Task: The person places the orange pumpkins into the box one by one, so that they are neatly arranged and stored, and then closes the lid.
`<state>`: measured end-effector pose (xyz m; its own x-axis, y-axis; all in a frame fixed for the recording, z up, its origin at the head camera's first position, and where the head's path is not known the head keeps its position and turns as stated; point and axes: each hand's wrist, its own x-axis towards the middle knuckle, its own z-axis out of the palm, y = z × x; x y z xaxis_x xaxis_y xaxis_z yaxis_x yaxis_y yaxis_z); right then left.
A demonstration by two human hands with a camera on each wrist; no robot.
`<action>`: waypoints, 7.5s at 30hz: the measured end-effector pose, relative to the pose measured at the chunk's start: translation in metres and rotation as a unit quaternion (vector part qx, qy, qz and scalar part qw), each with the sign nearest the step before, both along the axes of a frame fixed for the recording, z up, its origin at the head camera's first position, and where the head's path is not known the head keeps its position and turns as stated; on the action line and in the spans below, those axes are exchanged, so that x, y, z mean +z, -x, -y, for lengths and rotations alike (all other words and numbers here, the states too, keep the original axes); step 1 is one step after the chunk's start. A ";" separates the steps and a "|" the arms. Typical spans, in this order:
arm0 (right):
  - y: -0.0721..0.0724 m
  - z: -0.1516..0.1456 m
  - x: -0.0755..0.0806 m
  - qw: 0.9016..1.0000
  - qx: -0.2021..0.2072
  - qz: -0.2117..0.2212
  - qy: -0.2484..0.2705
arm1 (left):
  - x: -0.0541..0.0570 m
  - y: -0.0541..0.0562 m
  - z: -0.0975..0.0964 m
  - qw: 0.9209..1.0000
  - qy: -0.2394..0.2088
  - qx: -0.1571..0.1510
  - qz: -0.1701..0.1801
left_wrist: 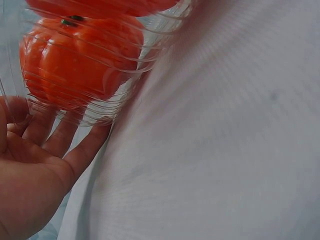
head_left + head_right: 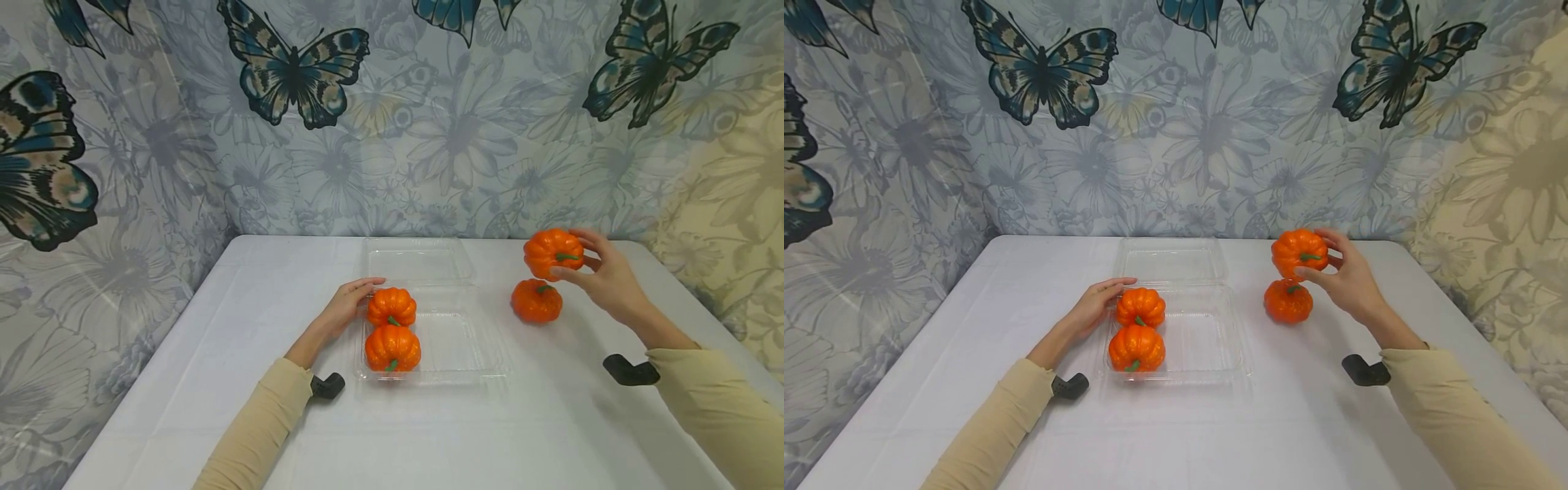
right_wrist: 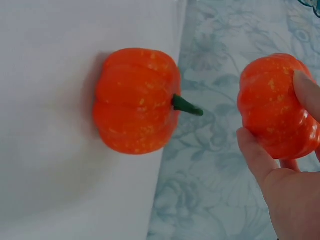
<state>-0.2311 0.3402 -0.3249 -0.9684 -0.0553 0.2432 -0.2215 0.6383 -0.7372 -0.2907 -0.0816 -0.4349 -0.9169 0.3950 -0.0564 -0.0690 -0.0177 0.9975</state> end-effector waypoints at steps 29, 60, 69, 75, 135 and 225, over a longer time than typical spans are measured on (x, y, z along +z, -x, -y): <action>0.013 0.060 -0.020 0.987 0.158 -0.026 -0.026 | 0.000 -0.001 -0.001 1.000 0.004 0.011 -0.016; 0.017 0.109 -0.045 0.967 0.243 -0.045 -0.058 | 0.000 0.001 0.000 1.000 0.007 -0.005 -0.009; 0.014 0.118 -0.048 0.970 0.233 -0.019 -0.060 | -0.001 0.000 -0.001 1.000 0.003 0.004 -0.011; 0.013 0.124 -0.052 0.967 0.245 -0.025 -0.064 | 0.000 -0.001 -0.001 1.000 0.004 0.011 -0.014; 0.015 0.131 -0.044 0.953 0.262 0.001 -0.153 | -0.001 -0.002 -0.003 1.000 0.010 0.013 -0.016; 0.020 0.125 -0.040 0.949 0.288 0.051 -0.116 | 0.025 -0.017 0.000 1.000 0.007 -0.010 0.002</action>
